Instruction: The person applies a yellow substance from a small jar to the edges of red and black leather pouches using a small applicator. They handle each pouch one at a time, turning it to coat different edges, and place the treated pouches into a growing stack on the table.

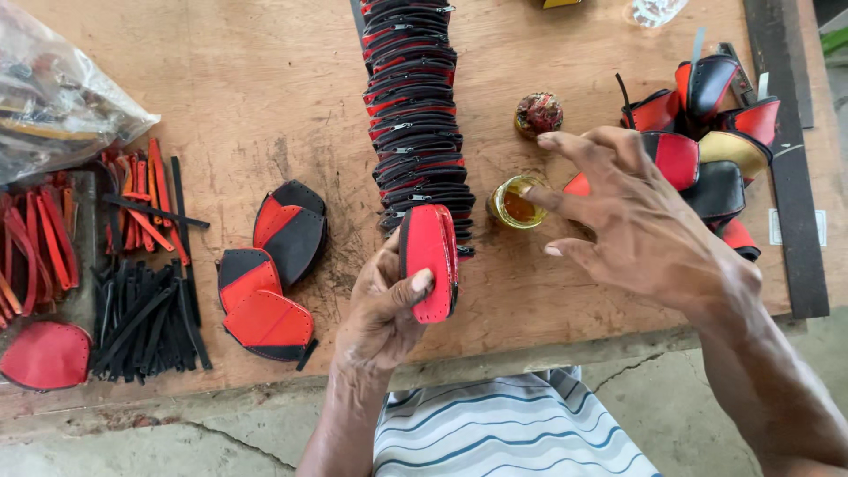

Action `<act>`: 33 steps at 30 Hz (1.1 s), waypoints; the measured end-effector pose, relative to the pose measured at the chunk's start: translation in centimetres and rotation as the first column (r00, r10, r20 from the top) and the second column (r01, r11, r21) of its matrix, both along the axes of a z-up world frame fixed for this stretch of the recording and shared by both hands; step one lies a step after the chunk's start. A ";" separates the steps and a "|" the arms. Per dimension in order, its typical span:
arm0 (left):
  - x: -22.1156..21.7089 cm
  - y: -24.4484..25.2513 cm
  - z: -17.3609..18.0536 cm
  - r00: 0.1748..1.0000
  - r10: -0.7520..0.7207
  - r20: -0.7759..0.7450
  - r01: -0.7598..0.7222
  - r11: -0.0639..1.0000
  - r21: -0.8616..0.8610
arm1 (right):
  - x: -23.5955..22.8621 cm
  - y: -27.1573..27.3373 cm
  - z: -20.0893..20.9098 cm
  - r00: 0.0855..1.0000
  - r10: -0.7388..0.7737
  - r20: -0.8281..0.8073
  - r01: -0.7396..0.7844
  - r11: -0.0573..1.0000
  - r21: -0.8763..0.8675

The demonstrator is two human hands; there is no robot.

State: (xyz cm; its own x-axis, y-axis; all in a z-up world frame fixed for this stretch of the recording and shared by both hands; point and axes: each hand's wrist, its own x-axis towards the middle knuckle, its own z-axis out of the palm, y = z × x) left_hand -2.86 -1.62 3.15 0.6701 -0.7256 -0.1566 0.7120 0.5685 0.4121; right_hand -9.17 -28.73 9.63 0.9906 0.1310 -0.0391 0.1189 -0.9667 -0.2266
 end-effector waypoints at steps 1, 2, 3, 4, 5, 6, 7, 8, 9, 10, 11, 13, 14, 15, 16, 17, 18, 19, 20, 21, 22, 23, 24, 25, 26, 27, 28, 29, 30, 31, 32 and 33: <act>-0.2 0.0 -0.1 1.000 -0.001 -0.010 0.001 1.000 0.006 | 0.4 0.0 -0.3 0.999 0.020 -0.032 -0.021 0.999 -0.032; -0.3 0.1 -0.2 1.000 -0.002 -0.017 0.002 1.000 0.011 | 0.9 0.2 -0.6 0.997 0.040 -0.061 -0.044 0.997 -0.064; -0.4 0.1 -0.2 1.000 -0.003 -0.024 0.003 1.000 0.016 | 1.4 0.4 -0.8 0.994 0.058 -0.092 -0.067 0.993 -0.095; -0.5 0.0 -0.3 1.000 -0.014 -0.022 0.014 1.000 0.013 | 1.9 0.5 -0.9 0.992 0.058 -0.115 -0.069 0.993 -0.093; -0.5 -0.2 -0.3 0.999 -0.025 -0.021 0.026 1.000 0.009 | 2.5 0.7 -1.1 0.989 0.059 -0.138 -0.071 0.993 -0.090; -0.6 -0.3 -0.3 0.999 -0.038 -0.018 0.038 0.999 0.004 | 3.0 0.9 -1.2 0.985 0.058 -0.160 -0.073 0.994 -0.088; -0.7 -0.4 -0.4 0.999 -0.035 -0.026 0.036 0.999 0.020 | 3.5 1.1 -1.4 0.980 0.064 -0.187 -0.084 0.992 -0.099; -0.7 -0.4 -0.4 0.999 -0.033 -0.035 0.034 0.999 0.036 | 3.8 1.3 -1.5 0.974 0.069 -0.216 -0.094 0.989 -0.110; -0.8 -0.5 -0.4 0.999 -0.031 -0.044 0.033 0.998 0.052 | 3.8 1.3 -1.4 0.967 0.073 -0.245 -0.105 0.987 -0.121; -0.6 -0.5 -0.4 0.998 -0.036 -0.043 0.038 0.998 0.047 | 3.7 1.2 -1.4 0.976 0.082 -0.203 -0.108 0.986 -0.124; -0.4 -0.4 -0.5 0.998 -0.042 -0.043 0.044 0.998 0.043 | 3.4 0.9 -1.2 0.983 0.090 -0.162 -0.111 0.986 -0.127; -0.8 0.0 -0.9 0.997 -0.042 -0.071 0.044 0.998 0.038 | 1.6 0.5 -1.0 0.994 0.084 -0.074 -0.090 0.993 -0.079; -0.5 0.0 -1.2 0.996 -0.046 -0.080 0.049 0.998 0.029 | 0.7 0.1 -0.7 0.998 0.054 -0.012 -0.055 0.998 -0.036; -0.4 -0.1 -1.5 0.995 -0.051 -0.088 0.053 0.998 0.019 | -0.1 -0.2 -0.6 0.999 0.021 0.050 -0.021 1.000 0.008; -0.3 -0.1 -1.7 0.995 -0.051 -0.089 0.054 0.998 0.029 | -0.6 -0.2 -0.7 0.999 0.001 0.045 -0.001 1.000 -0.002; -0.2 -0.2 -1.9 0.995 -0.051 -0.090 0.054 0.998 0.038 | -1.1 -0.3 -0.8 0.999 -0.018 0.040 0.018 1.000 -0.012; -0.2 -0.2 -2.1 0.995 -0.047 -0.090 0.051 0.998 0.048 | -1.4 -0.2 -0.7 0.999 -0.034 0.037 0.035 0.999 -0.021; -0.2 -0.2 -2.2 0.994 -0.050 -0.094 0.056 0.997 0.054 | -1.7 -0.3 -0.4 0.999 -0.021 0.048 0.021 1.000 0.000; -0.2 -0.2 -2.3 0.994 -0.050 -0.094 0.056 0.997 0.061 | -1.9 -0.3 -0.1 0.998 -0.006 0.063 0.005 1.000 0.022; -0.2 -0.2 -2.4 0.994 -0.050 -0.095 0.057 0.996 0.069 | -2.2 -0.3 0.3 0.997 0.009 0.077 -0.013 0.999 0.044; -0.2 -0.2 -2.4 0.995 -0.046 -0.091 0.052 0.997 0.064 | -2.7 -0.3 0.9 0.983 -0.055 0.176 0.053 0.998 0.020; -0.2 -0.3 -2.4 0.995 -0.042 -0.088 0.048 0.997 0.059 | -3.4 -0.6 1.8 0.955 -0.117 0.274 0.121 0.993 0.002; -0.2 -0.4 -2.3 0.996 -0.041 -0.085 0.046 0.997 0.055 | -4.1 -0.7 2.3 0.912 -0.178 0.369 0.194 0.981 -0.008; -0.3 -0.4 -2.2 0.997 -0.032 -0.070 0.037 0.997 0.069 | -4.6 -0.5 2.4 0.872 -0.237 0.428 0.163 0.966 0.202; -0.3 -0.5 -2.1 0.998 -0.026 -0.052 0.030 0.996 0.082 | -5.0 -0.3 2.4 0.826 -0.308 0.471 0.112 0.910 0.399; -0.3 -0.5 -2.0 0.999 -0.020 -0.034 0.023 0.995 0.094 | -5.3 0.1 2.2 0.837 -0.329 0.437 0.046 0.838 0.543; -0.3 -0.6 -1.7 0.999 -0.021 -0.031 0.025 0.995 0.100 | -5.6 0.4 2.0 0.847 -0.345 0.405 -0.020 0.740 0.672; -0.3 -0.6 -1.5 0.999 -0.023 -0.028 0.026 0.994 0.107 | -5.5 1.2 1.2 0.905 -0.283 0.318 -0.066 0.644 0.762; -0.4 -0.6 -1.4 0.999 -0.023 -0.028 0.026 0.993 0.114 | -5.2 1.9 0.3 0.951 -0.203 0.235 -0.093 0.534 0.840; -0.3 -0.6 -1.3 0.999 -0.030 -0.031 0.033 0.993 0.115 | -4.8 2.5 -0.6 0.980 -0.064 0.187 -0.143 0.422 0.895; -0.3 -0.6 -1.2 0.999 -0.036 -0.035 0.040 0.992 0.116 | -4.3 3.0 -1.4 0.985 0.083 0.151 -0.169 0.300 0.939; -0.3 -0.6 -1.1 0.998 -0.042 -0.039 0.046 0.992 0.117 | -4.0 3.4 -2.0 0.990 0.124 0.068 -0.095 0.219 0.971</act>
